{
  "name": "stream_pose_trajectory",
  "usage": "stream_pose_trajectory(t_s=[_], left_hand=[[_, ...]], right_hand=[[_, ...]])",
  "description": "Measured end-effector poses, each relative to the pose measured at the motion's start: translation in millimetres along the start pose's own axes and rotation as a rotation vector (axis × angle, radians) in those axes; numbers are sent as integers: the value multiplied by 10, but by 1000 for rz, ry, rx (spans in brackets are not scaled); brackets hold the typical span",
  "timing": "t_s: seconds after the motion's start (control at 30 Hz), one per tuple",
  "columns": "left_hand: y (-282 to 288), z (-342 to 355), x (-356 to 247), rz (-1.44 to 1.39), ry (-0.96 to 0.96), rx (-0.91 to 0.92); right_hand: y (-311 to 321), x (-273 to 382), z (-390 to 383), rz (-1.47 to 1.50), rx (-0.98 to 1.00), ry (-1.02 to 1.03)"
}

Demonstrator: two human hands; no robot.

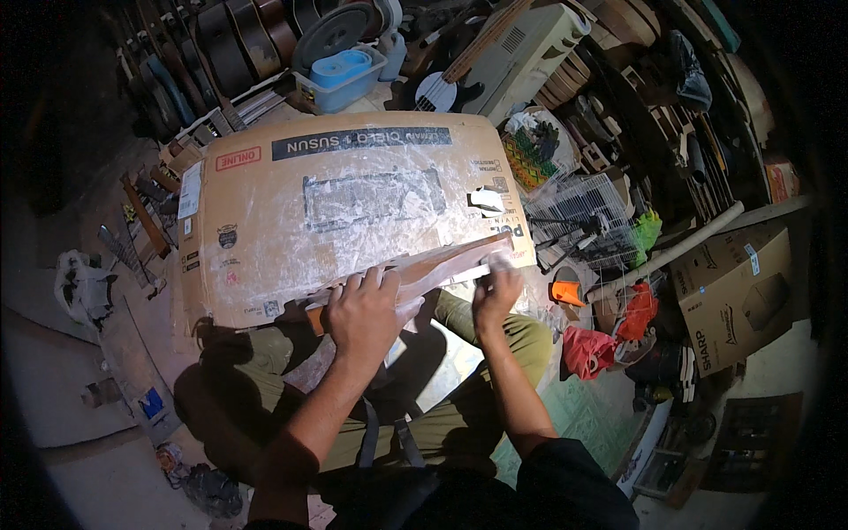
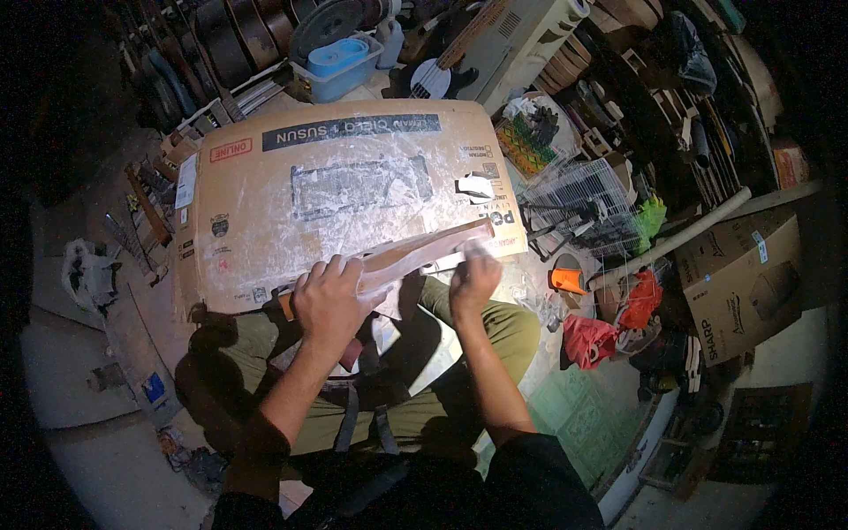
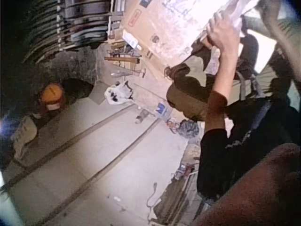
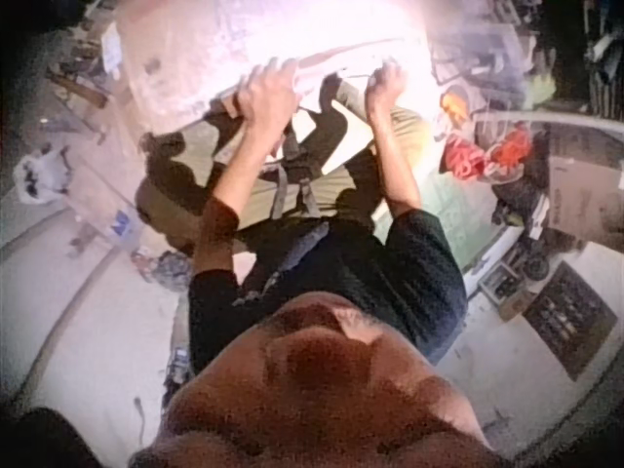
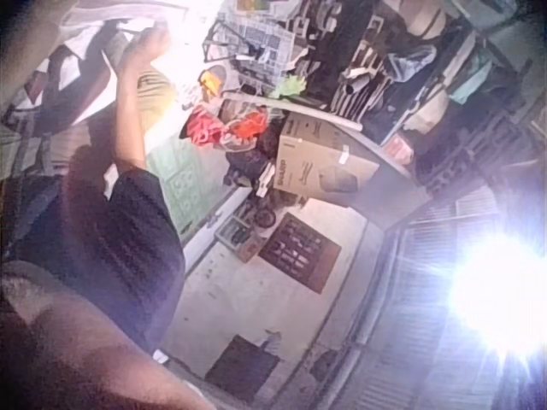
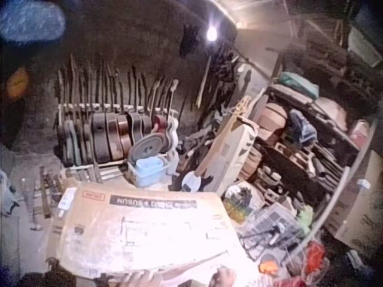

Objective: The person sands the sides and edges of a guitar body using a sanding block.

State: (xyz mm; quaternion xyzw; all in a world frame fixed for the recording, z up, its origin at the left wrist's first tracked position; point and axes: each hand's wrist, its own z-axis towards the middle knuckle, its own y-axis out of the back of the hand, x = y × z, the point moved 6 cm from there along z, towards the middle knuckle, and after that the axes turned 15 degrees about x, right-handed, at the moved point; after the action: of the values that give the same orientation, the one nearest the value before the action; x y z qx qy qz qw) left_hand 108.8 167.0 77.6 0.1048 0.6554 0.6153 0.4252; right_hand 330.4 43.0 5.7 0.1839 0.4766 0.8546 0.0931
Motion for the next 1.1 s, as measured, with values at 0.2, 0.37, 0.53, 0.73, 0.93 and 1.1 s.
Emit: stream_pose_trajectory(t_s=[0.2,0.37,0.53,0.73,0.93,1.1], left_hand=[[16,20,-25,1,3,-10],[21,37,34,3,21,13],[25,16,56,-8,-6,-10],[18,22,19,1,3,2],[2,0,-25,25,-16,-30],[-8,-20,-12,14,-8,7]], right_hand=[[26,-175,62,74,-5,-135],[50,-48,156,-38,-38,140],[-42,156,70,13,32,105],[0,57,94,-12,5,38],[84,-134,131,-14,-93,-54],[145,-218,174,0,-14,25]])
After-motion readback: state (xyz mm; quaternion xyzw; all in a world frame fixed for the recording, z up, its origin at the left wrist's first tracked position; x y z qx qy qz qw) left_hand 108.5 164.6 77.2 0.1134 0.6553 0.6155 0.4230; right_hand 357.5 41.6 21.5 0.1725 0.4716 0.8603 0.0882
